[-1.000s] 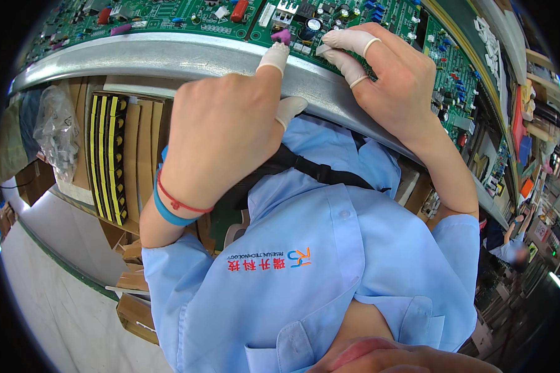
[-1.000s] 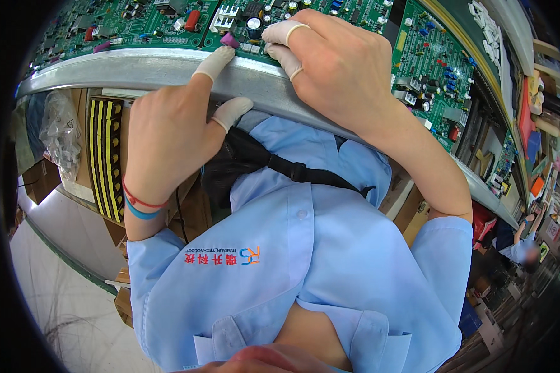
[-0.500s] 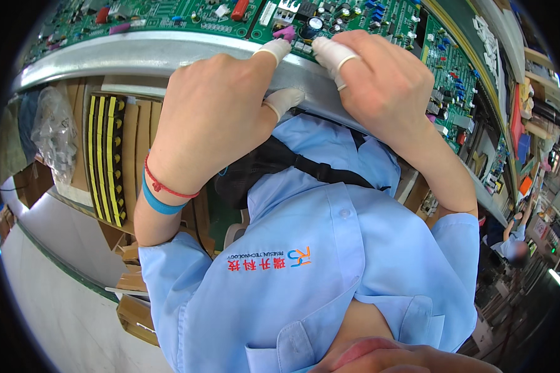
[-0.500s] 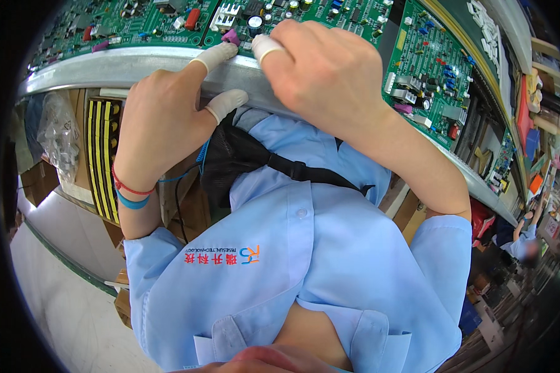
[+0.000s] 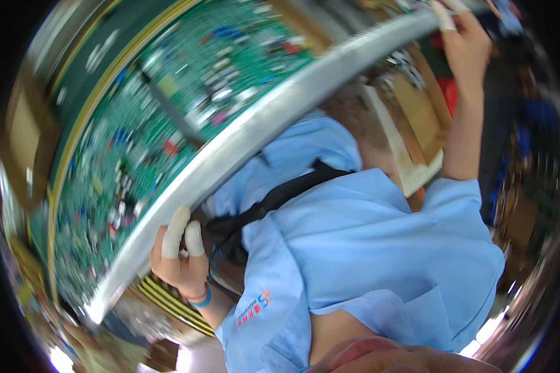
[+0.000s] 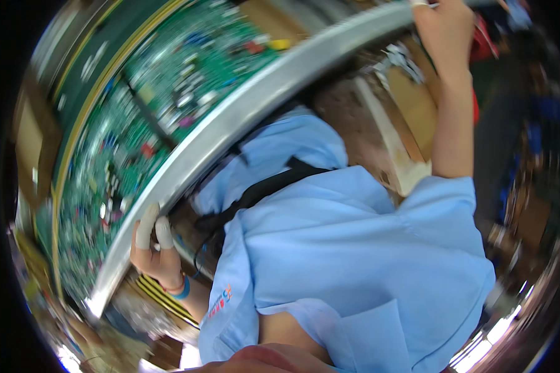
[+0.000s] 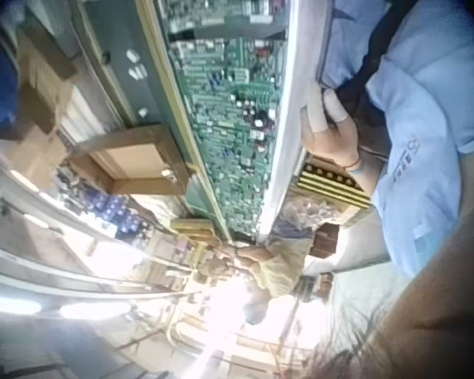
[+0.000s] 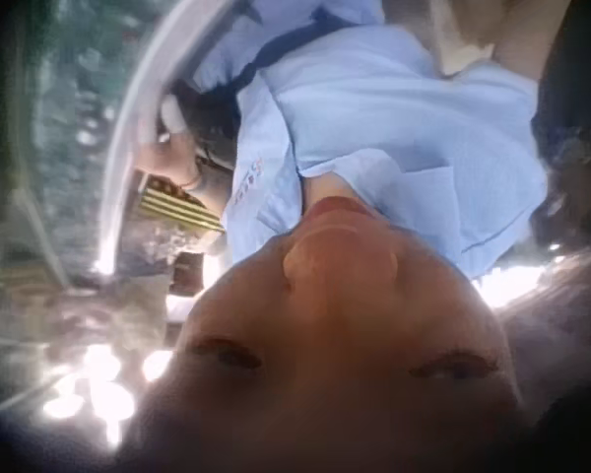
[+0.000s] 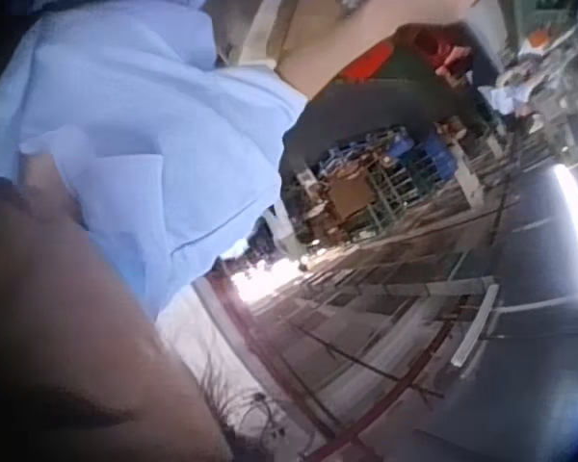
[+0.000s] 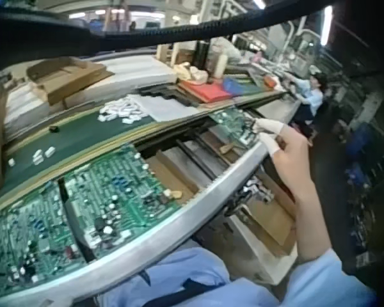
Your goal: Manually inserting electronic components like transformers and capacitors onto printed circuit boards on an assembly line.
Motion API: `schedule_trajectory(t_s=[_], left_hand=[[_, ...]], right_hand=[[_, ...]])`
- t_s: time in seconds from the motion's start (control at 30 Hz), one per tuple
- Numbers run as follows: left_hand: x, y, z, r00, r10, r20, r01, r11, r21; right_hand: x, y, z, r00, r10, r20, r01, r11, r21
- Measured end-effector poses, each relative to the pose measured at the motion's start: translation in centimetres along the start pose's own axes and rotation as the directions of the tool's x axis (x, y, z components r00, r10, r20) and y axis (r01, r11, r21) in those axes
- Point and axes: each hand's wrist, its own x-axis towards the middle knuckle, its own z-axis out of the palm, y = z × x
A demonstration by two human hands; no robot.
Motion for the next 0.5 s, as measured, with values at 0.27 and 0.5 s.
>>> schedule_trajectory(t_s=[0.27, 0.5], left_hand=[[8.2, 7.1, 9.6, 0.851, 0.315, 0.421, -0.286, 0.949, -0.132], [10.1, 9.4, 12.4, 0.771, 0.409, 0.489, -0.431, 0.899, -0.073]], right_hand=[[-17.0, 26.4, -5.7, 0.745, 0.658, 0.113, -0.461, 0.629, -0.626], [-20.1, 30.5, 0.8, 0.844, 0.525, 0.110, -0.345, 0.688, -0.638]])
